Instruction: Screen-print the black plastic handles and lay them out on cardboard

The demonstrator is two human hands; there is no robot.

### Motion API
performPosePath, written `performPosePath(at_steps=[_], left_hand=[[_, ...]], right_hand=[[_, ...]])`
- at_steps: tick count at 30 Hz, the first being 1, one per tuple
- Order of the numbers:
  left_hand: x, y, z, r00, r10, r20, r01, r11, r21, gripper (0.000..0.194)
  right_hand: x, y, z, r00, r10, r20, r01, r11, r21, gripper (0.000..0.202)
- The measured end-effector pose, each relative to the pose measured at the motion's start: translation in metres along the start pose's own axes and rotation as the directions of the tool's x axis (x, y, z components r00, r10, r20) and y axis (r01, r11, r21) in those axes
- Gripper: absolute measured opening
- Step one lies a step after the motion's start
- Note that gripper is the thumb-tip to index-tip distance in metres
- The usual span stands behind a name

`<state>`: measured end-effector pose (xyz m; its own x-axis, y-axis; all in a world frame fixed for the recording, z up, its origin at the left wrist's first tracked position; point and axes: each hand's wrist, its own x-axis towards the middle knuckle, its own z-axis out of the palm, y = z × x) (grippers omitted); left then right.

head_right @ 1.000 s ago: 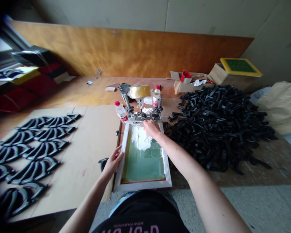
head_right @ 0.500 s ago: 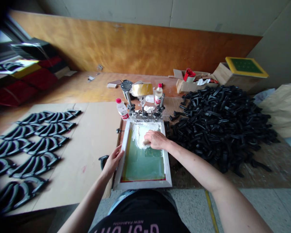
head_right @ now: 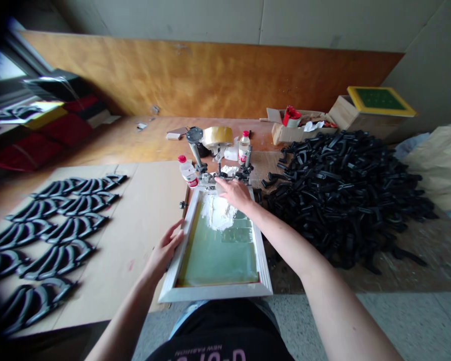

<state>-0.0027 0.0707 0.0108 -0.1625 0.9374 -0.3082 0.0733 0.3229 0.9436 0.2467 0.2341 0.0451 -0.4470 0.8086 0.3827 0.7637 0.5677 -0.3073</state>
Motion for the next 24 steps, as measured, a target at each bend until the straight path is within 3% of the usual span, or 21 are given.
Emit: performPosePath(at_steps=[3, 6, 8, 9, 11, 14, 16, 19, 21, 22, 24], left_hand=[[-0.003, 0.034, -0.004, 0.998, 0.055, 0.003, -0.054, 0.997, -0.049, 0.064], [0.013, 0.065, -0.002, 0.969, 0.242, -0.046, -0.246, 0.948, -0.202, 0.057], [0.027, 0.082, 0.004, 0.937, 0.341, -0.081, -0.35, 0.891, -0.289, 0.053], [0.032, 0.089, 0.008, 0.931, 0.353, -0.086, -0.362, 0.878, -0.312, 0.052], [0.038, 0.094, 0.018, 0.936, 0.331, -0.122, -0.353, 0.872, -0.34, 0.051], [0.028, 0.072, 0.042, 0.959, 0.212, -0.187, -0.268, 0.893, -0.362, 0.051], [0.012, 0.042, 0.063, 0.998, 0.03, -0.056, -0.048, 0.935, -0.35, 0.057], [-0.013, -0.004, 0.086, 0.954, -0.222, 0.199, 0.276, 0.91, -0.308, 0.065], [-0.021, -0.028, 0.084, 0.941, -0.275, 0.197, 0.327, 0.887, -0.326, 0.059], [-0.022, -0.038, 0.075, 0.947, -0.283, 0.149, 0.318, 0.889, -0.329, 0.054], [-0.017, -0.06, 0.039, 0.953, -0.304, -0.022, 0.286, 0.918, -0.274, 0.048]], right_hand=[[0.017, 0.033, -0.021, 0.979, 0.173, -0.105, -0.175, 0.985, -0.008, 0.06], [-0.005, 0.07, -0.031, 0.876, 0.405, -0.261, -0.394, 0.914, 0.095, 0.037], [-0.03, 0.083, -0.022, 0.827, 0.52, -0.215, -0.499, 0.854, 0.146, 0.028], [-0.043, 0.083, -0.013, 0.836, 0.53, -0.145, -0.51, 0.847, 0.152, 0.024], [-0.065, 0.073, 0.01, 0.907, 0.42, 0.026, -0.419, 0.896, 0.143, 0.02], [-0.087, 0.036, 0.04, 0.972, 0.164, 0.169, -0.183, 0.978, 0.101, 0.028], [-0.096, 0.006, 0.048, 0.982, 0.117, 0.15, -0.126, 0.991, 0.048, 0.022], [-0.111, -0.037, 0.05, 0.997, 0.023, 0.068, -0.026, 0.999, 0.038, 0.013], [-0.121, -0.051, 0.05, 0.98, -0.174, 0.096, 0.162, 0.98, 0.117, 0.01], [-0.125, -0.049, 0.049, 0.96, -0.25, 0.123, 0.23, 0.96, 0.159, 0.011], [-0.132, -0.027, 0.043, 0.958, -0.236, 0.163, 0.21, 0.964, 0.16, 0.016]])
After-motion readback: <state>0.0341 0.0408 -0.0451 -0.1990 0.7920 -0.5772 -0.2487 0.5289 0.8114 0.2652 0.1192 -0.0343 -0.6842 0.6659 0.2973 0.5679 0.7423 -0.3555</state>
